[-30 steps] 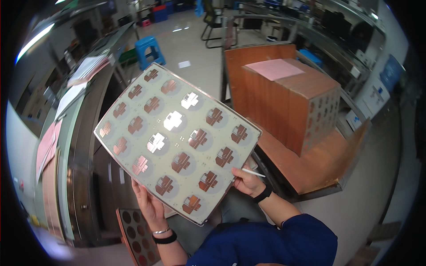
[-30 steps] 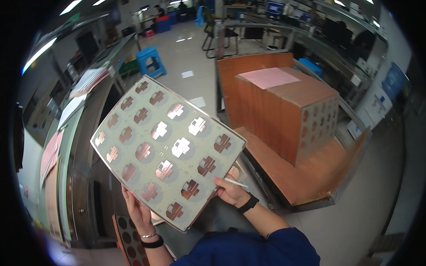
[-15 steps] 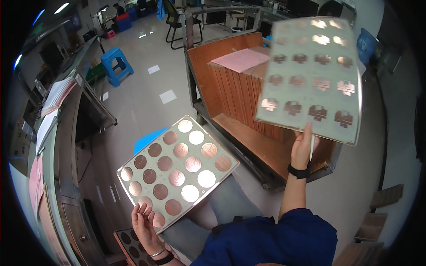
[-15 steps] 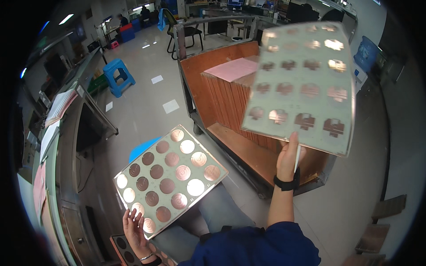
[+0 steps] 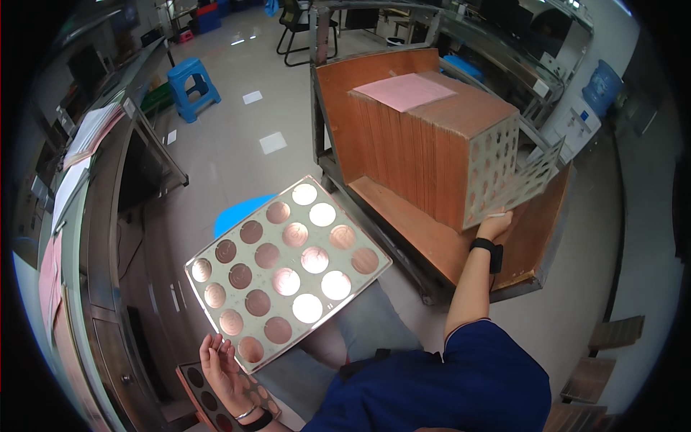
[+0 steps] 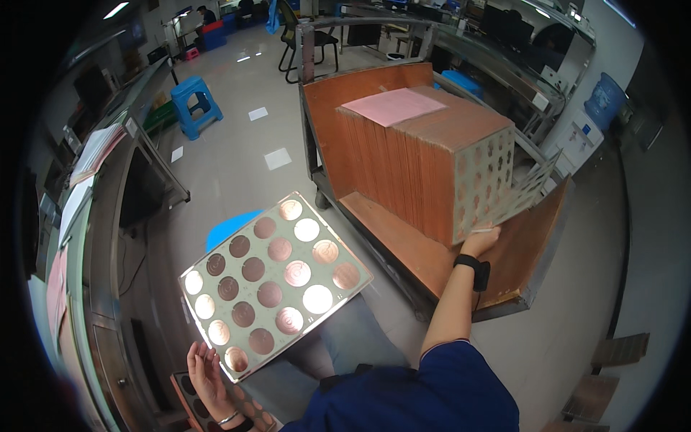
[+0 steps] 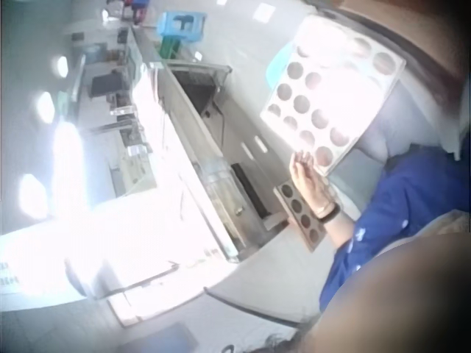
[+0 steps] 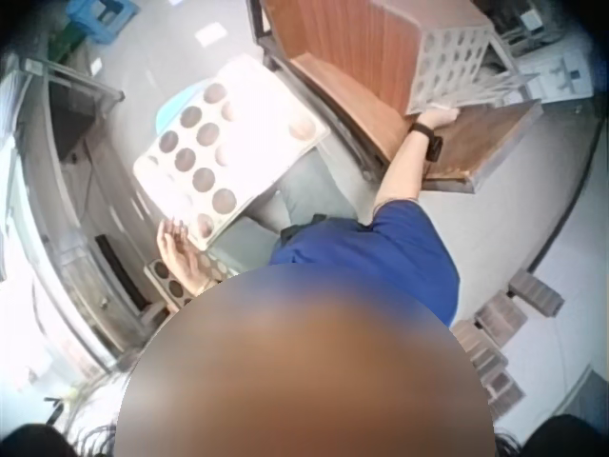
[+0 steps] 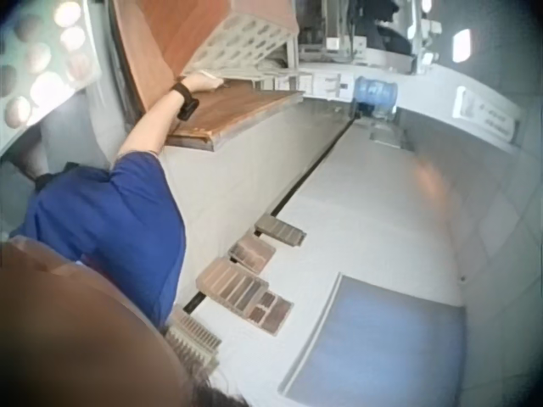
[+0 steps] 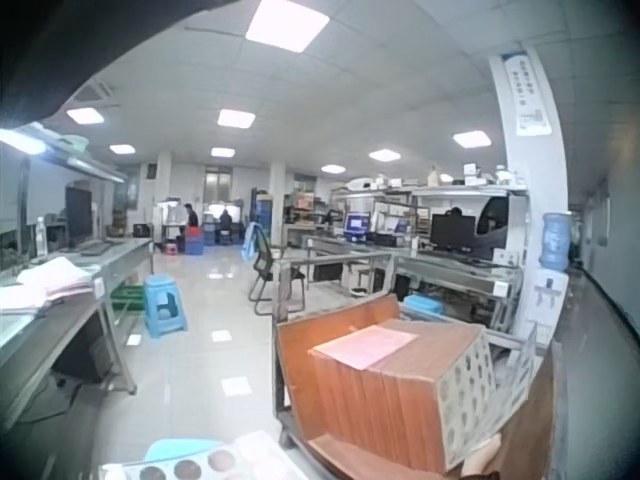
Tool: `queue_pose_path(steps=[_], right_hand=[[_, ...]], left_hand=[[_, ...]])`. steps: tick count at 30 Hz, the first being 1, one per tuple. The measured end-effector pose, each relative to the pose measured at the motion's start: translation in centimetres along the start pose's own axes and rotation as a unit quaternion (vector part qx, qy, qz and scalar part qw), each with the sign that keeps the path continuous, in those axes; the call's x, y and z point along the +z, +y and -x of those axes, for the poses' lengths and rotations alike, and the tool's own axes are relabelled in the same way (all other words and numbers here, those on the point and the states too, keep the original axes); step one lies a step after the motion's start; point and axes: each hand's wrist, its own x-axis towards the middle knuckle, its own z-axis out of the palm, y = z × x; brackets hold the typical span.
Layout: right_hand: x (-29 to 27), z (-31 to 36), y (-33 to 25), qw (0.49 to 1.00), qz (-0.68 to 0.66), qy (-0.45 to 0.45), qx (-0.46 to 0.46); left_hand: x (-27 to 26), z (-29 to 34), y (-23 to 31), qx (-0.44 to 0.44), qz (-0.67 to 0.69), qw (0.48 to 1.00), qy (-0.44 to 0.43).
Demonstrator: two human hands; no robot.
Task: The person picks up a board from a stack, turns it over to inspect both sides, and marks a spot on the surface with a pen. The person then places the board onto a separate pile and repeats the process with another board.
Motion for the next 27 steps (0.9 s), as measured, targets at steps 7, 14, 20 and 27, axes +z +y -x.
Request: queue_pose_path(steps=[7, 14, 20, 27], right_hand=[[1.7, 1.2, -0.5, 0.976, -0.066, -0.202, 0.048], [3.0, 4.7, -2.7, 0.957, -0.151, -0.247, 0.003], [-0.1, 13.6, -8.9, 0.87, -0.258, -0.405, -0.111], [-2.3, 22.5, -13.3, 0.73, -0.152, -0.584, -0.322]], left_hand=[[-1.2, -0.4, -0.6, -0.015, -0.011, 0.999, 0.044], [-2.9, -1.6, -2.4, 0.007, -0.032, 0.995, 0.097], [-4.5, -3.6, -4.3, 0.015, -0.129, 0.976, 0.173], [-3.7, -5.9, -5.6, -0.019, -0.14, 0.982, 0.127]])
